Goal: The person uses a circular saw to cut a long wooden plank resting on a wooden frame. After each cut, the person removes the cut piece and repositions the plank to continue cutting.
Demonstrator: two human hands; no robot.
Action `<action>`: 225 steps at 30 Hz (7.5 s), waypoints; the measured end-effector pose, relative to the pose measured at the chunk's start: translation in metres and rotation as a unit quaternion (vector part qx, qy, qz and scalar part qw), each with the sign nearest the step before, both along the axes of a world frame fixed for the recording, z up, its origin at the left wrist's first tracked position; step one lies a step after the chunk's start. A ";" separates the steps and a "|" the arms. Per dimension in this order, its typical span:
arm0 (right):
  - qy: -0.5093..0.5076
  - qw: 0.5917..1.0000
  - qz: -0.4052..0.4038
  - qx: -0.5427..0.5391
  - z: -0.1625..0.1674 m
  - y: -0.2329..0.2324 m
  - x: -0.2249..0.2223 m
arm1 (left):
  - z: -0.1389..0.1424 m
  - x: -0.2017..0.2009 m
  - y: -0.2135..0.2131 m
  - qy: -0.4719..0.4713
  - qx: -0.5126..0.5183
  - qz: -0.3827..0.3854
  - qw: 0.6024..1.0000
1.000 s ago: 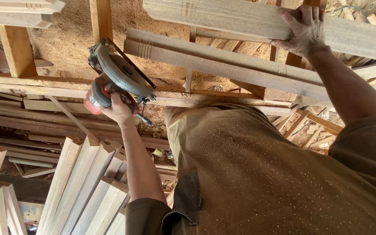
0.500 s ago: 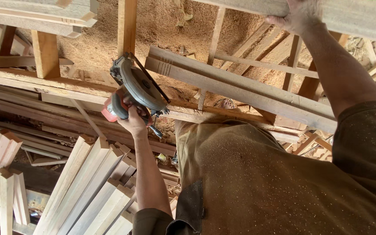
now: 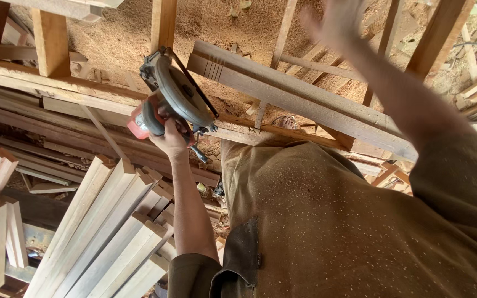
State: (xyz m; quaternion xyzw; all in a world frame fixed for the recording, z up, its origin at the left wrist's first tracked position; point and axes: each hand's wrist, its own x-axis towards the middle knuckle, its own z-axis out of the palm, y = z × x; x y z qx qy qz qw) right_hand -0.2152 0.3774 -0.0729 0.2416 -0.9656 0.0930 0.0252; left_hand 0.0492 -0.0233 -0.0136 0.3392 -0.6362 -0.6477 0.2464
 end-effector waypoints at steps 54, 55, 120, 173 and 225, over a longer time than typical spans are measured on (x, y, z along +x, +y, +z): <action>-0.158 0.985 0.060 -0.025 -0.033 -0.047 0.151 | 0.041 0.004 0.042 -0.001 0.018 -0.040 0.999; -0.152 0.986 0.065 -0.029 -0.033 -0.047 0.151 | 0.043 0.002 0.041 -0.006 0.012 -0.042 0.999; -0.015 0.992 -0.029 -0.123 -0.043 0.045 0.248 | 0.073 0.003 0.015 0.042 -0.060 -0.076 0.994; -0.052 0.983 -0.076 -0.158 -0.023 -0.033 0.160 | 0.058 -0.077 -0.002 0.019 -0.007 -0.210 0.978; -0.321 0.813 -0.384 -0.297 0.306 0.147 0.206 | 0.125 0.044 0.051 0.063 -0.002 -0.116 0.991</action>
